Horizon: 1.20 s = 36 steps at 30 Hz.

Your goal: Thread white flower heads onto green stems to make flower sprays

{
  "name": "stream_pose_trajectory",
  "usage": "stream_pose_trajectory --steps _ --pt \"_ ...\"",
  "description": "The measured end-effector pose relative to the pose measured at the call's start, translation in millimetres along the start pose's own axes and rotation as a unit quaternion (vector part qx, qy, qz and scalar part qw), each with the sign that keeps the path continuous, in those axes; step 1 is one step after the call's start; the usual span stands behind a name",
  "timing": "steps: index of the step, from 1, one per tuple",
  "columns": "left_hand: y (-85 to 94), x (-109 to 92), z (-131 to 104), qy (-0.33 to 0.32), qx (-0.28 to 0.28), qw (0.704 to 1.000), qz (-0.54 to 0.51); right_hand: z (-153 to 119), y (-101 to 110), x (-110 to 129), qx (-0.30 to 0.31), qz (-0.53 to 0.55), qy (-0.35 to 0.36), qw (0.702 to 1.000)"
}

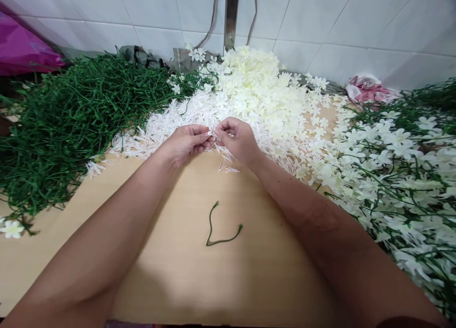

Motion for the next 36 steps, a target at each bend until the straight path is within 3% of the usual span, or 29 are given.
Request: stream_pose_trajectory --steps 9,20,36 --pt "2.6 -0.2 1.8 -0.009 -0.017 1.000 -0.017 0.0 7.2 9.6 -0.060 -0.114 0.074 0.989" --pt "4.6 -1.5 1.3 -0.014 -0.035 0.999 -0.026 -5.7 7.0 21.2 -0.078 -0.204 0.128 0.967" --pt "0.9 1.6 1.9 -0.003 -0.012 1.000 0.022 -5.3 1.9 19.8 -0.060 -0.256 0.098 0.960"
Point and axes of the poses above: each hand's wrist, its own z-axis towards the middle knuckle, its own y-axis out of the back of the hand, x = y × z, the point moved 8 cm from there along z, towards the middle knuckle, and after that the axes turned 7 degrees about -x, right-handed, at the moved point
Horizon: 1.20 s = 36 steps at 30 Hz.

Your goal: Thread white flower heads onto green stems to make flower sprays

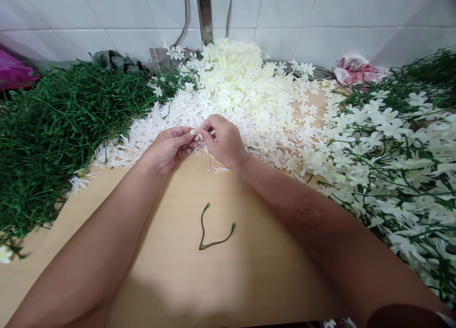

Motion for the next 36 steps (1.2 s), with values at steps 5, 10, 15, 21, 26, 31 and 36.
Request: stream_pose_trajectory --steps 5,10,15,21,26,31,36 --pt "0.2 0.7 1.1 -0.001 0.008 1.000 -0.008 0.0 1.0 2.6 -0.004 -0.001 0.004 1.000" --pt "0.5 1.1 1.2 0.001 0.007 1.000 -0.012 -0.6 -1.5 1.0 0.004 0.004 -0.003 1.000" --pt "-0.3 0.7 0.6 0.001 0.005 1.000 -0.004 -0.7 -2.0 0.2 0.008 0.005 -0.003 1.000" --pt "0.7 0.6 0.3 -0.001 -0.002 1.000 -0.013 -1.0 0.3 5.5 0.006 -0.023 0.018 1.000" --pt "1.0 1.9 2.3 -0.011 0.033 0.999 -0.018 -0.8 -0.6 10.3 0.025 -0.009 0.035 0.999" --pt "2.8 3.1 3.3 -0.010 0.045 0.999 -0.018 1.2 -4.8 10.0 0.065 0.077 0.025 0.995" --pt "-0.1 2.2 3.6 -0.017 0.058 0.998 -0.028 4.5 -5.9 -0.2 0.054 0.150 -0.020 0.987"
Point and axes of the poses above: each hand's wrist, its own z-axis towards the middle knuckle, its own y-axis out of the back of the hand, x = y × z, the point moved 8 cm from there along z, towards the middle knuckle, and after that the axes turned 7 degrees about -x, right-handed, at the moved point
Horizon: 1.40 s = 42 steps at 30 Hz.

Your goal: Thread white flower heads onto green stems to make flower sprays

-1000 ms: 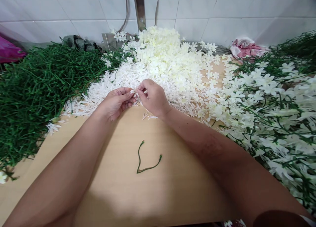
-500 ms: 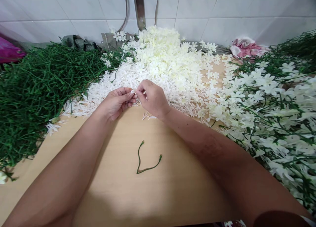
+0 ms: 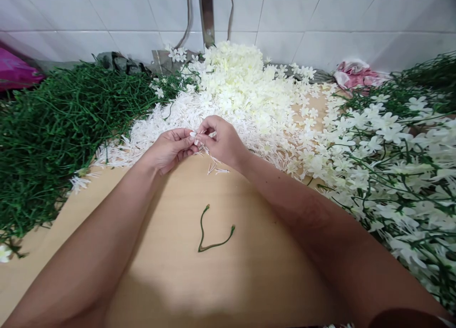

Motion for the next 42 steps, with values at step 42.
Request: stream_pose_trajectory --steps 42 --pt "-17.7 -28.8 -9.4 -0.166 -0.061 0.980 0.090 10.0 12.2 11.7 0.050 -0.042 -0.050 0.997"
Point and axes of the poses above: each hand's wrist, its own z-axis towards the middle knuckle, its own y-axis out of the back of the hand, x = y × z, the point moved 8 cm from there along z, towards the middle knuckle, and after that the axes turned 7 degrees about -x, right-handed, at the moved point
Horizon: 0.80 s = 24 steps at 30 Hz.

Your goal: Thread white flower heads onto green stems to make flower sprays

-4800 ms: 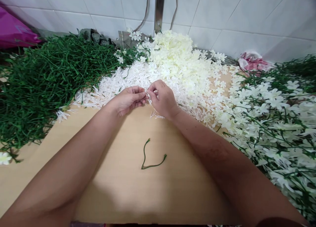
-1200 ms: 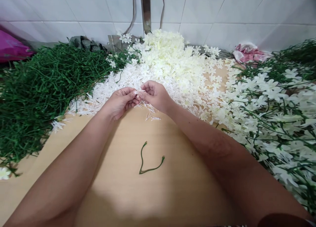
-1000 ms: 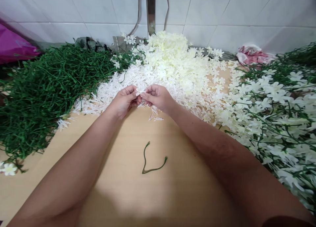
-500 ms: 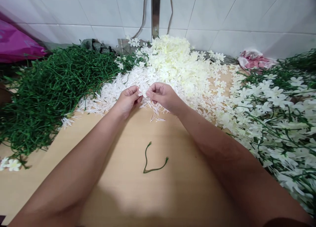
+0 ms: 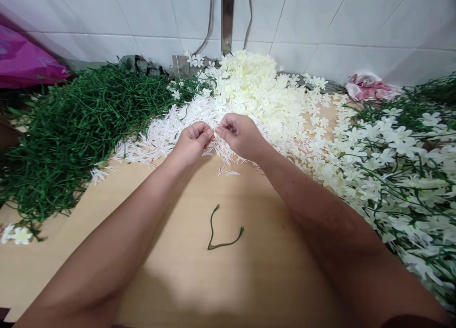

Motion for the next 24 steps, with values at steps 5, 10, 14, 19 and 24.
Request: stream_pose_trajectory --steps 5,10,14,19,24 --pt "-2.3 3.1 -4.2 0.049 0.045 0.994 -0.081 -2.4 -4.7 -8.8 0.081 0.172 -0.067 0.979" --pt "-5.3 4.8 -8.2 0.088 0.073 0.987 -0.111 -4.8 -7.0 -8.4 0.120 0.257 -0.076 0.956" --pt "-4.7 9.9 -10.7 0.124 0.066 0.985 -0.100 -3.1 -10.8 -12.4 0.099 0.224 -0.067 0.967" --pt "1.0 12.9 -15.5 0.153 0.033 0.986 -0.061 -4.5 -16.5 -11.6 0.086 0.204 -0.057 0.974" --pt "17.7 3.9 -32.9 0.137 0.003 0.989 0.062 -5.3 -19.6 -6.4 0.081 0.188 -0.052 0.977"
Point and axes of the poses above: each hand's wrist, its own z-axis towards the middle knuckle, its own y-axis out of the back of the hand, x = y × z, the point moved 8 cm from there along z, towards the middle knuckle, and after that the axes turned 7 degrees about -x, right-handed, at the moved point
